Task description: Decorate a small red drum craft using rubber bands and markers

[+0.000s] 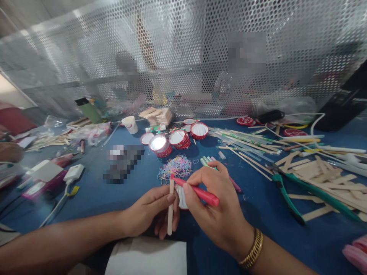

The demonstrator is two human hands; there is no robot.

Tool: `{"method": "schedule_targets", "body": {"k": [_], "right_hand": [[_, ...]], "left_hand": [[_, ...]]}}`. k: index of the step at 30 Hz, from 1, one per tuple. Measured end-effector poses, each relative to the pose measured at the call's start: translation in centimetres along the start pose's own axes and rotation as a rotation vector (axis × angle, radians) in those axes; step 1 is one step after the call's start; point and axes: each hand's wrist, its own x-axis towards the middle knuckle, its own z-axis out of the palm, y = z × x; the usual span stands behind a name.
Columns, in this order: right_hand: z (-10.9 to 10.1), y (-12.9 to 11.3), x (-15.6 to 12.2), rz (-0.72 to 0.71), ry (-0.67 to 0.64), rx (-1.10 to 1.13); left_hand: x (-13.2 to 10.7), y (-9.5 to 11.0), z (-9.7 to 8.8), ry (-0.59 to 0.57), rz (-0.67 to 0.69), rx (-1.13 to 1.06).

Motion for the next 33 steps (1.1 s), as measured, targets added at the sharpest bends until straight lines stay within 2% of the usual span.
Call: {"method": "schedule_targets", "body": {"k": [33], "right_hand": [[-0.02,0.01,0.09,0.024,0.001,0.004]], "left_hand": [[-0.02,0.04,0.02,0.000,-0.001,-0.008]]}}
